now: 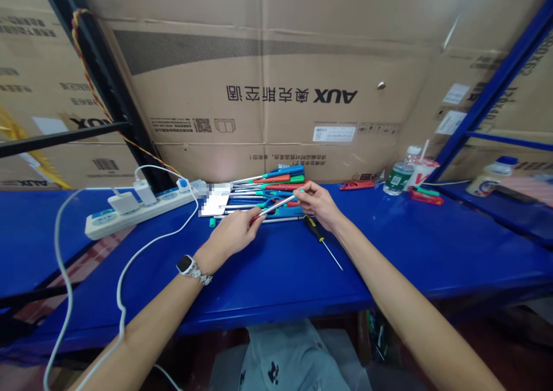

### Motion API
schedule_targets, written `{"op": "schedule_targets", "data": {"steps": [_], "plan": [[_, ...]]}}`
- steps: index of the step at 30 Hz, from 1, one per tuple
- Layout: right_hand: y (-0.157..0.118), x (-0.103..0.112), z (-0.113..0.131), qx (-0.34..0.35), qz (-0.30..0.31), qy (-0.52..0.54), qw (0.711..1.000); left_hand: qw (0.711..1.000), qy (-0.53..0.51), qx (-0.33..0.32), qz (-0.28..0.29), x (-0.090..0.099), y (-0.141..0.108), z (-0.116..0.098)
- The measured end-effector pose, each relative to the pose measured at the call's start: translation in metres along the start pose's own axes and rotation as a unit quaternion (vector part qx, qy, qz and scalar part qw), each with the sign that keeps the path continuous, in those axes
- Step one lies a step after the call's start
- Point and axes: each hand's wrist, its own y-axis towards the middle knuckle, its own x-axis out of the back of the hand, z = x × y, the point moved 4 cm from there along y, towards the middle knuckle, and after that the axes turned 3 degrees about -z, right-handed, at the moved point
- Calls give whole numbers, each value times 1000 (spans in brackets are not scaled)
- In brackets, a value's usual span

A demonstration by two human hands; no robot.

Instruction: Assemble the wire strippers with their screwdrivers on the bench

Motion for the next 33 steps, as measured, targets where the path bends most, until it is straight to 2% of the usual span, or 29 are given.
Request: {"op": "schedule_targets", "data": {"steps": [3,7,9,12,13,15,20,22,25,30,33], "plan": [[2,-2,3,13,-23,-36,999,1000,19,16,-6,1,1,0],[5,-2,1,20,-113,-50,992,998,54,29,-20,2,1,-1],[4,1,0,42,-146,-108,982,997,68,25,-16,0,1,-1],[-1,5,2,114,-167,-242,949,997,81,16,-8,0,0,-4],[-2,6,2,128,-166,-266,941,996,84,14,-8,0,-1,-5],[-2,4,0,126,-150,-260,946,996,89,14,-8,1,-1,-8],[2,-9,-13,20,-94,-98,991,995,97,35,2,3,-1,-11],[1,-14,-16,-22,-77,-48,996,994,104,40,4,4,-1,-10],[-1,-19,-15,-42,-57,-6,997,994,100,35,0,2,-1,-8],[-1,-17,-8,-28,-4,1,1000,996,84,16,-15,-1,-1,-8],[1,-11,-9,-53,-13,-21,998,994,105,15,-6,0,-2,-10]]}}
